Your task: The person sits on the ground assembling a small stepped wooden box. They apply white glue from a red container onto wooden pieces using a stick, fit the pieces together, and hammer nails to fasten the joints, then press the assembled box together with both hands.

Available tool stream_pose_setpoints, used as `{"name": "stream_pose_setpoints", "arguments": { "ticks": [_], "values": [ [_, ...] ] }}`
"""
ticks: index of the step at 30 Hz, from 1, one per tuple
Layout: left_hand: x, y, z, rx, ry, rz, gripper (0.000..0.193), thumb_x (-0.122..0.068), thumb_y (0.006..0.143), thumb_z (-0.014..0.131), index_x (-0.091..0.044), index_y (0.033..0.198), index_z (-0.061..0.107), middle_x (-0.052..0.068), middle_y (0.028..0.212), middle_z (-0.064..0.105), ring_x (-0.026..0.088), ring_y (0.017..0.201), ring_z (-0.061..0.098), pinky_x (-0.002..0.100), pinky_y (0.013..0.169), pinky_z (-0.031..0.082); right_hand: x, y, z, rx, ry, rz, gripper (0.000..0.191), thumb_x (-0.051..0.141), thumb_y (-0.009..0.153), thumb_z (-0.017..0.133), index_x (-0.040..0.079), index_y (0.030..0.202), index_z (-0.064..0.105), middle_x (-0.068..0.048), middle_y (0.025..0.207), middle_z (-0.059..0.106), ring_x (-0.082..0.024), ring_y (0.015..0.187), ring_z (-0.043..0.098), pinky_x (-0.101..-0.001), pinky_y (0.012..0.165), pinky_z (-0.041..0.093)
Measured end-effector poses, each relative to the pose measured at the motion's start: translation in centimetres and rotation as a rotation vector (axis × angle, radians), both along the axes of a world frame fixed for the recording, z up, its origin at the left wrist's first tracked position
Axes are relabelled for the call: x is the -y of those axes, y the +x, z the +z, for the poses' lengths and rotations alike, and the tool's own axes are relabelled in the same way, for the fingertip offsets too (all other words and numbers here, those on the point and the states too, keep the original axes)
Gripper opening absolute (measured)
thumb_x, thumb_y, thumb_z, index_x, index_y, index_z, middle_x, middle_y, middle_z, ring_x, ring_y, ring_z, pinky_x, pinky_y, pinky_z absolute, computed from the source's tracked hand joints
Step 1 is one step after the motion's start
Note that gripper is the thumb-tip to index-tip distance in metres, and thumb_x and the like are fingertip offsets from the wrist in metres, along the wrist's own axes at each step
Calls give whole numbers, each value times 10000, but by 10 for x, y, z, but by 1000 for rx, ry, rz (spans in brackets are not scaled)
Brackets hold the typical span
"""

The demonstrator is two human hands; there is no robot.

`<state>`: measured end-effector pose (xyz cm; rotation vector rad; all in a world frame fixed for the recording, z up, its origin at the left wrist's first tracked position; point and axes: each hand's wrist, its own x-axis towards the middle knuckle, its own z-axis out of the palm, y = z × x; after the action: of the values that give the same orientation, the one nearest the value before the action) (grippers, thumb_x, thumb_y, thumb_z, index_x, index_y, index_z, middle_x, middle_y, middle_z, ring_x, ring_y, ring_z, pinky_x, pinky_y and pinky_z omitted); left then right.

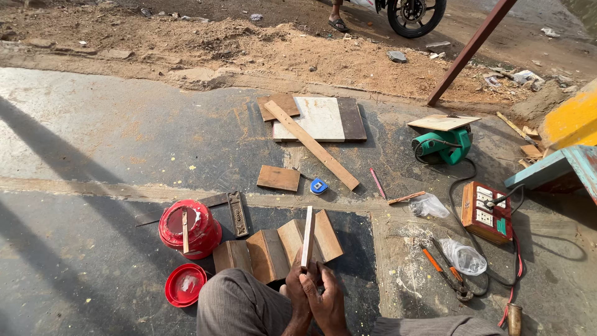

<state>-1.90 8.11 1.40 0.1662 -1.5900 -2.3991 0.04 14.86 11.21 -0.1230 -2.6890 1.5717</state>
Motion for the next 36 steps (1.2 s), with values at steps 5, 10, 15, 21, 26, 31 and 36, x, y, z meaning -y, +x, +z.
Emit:
{"name": "stream_pose_setpoints", "arguments": {
  "ticks": [5, 10, 15, 21, 26, 31, 36],
  "values": [
    [-45, 6, 10, 108, 105, -106, 471, -179, 1075, 414, -24, 1518, 462, 85, 1035, 751, 125, 803, 712, 256, 635, 559, -35, -5, -10, 5, -9, -50, 558, 480, 896, 691, 17, 1209, 688, -181, 1080, 722, -322, 1022, 722, -422, 833, 569],
    [-56, 5, 50, -83, -448, -65, 501, -138, 1059, 522, 30, 1529, 479, 264, 1377, 611, 354, 1196, 616, 400, 903, 535, -66, -8, -16, -139, 176, -160, 403, 418, 922, 646, 26, 896, 737, -183, 821, 724, -356, 752, 722, -457, 644, 546],
    [-10, -18, 74, 52, -780, -511, 533, -167, 944, 636, 2, 1444, 567, 219, 1431, 629, 315, 1292, 638, 413, 1061, 521, -124, -43, -29, -169, 312, -280, 398, 370, 956, 621, 23, 772, 683, -191, 663, 660, -362, 589, 666, -475, 560, 494],
    [22, -17, 14, 656, 170, 19, 368, -217, 996, 614, 20, 1276, 583, 128, 1069, 655, 223, 894, 645, 388, 777, 578, -172, -97, -58, -305, 340, -95, 321, 279, 987, 637, -1, 834, 667, -203, 775, 653, -413, 704, 652, -496, 633, 498],
    [1, 13, -29, 778, 350, 175, 336, -253, 995, 642, 3, 1210, 607, 64, 1018, 587, 199, 907, 630, 359, 794, 587, -166, -98, -83, -224, 315, 82, 287, 267, 1018, 630, -11, 972, 684, -213, 858, 653, -418, 810, 653, -508, 684, 506],
    [-9, 9, -32, 697, 177, 128, 392, -316, 1011, 628, -22, 1267, 589, 69, 1054, 613, 180, 932, 626, 388, 823, 593, -158, -90, -100, -91, 344, 89, 254, 246, 1027, 622, 3, 1065, 681, -184, 908, 665, -373, 808, 676, -490, 669, 529],
    [0, -12, -6, 707, -209, -15, 506, -364, 986, 602, -49, 1376, 531, 88, 1150, 637, 203, 940, 660, 426, 803, 602, -156, -93, -97, -133, 390, 39, 233, 227, 996, 648, 2, 1032, 695, -189, 895, 664, -398, 858, 668, -495, 711, 542]
  ]
}}
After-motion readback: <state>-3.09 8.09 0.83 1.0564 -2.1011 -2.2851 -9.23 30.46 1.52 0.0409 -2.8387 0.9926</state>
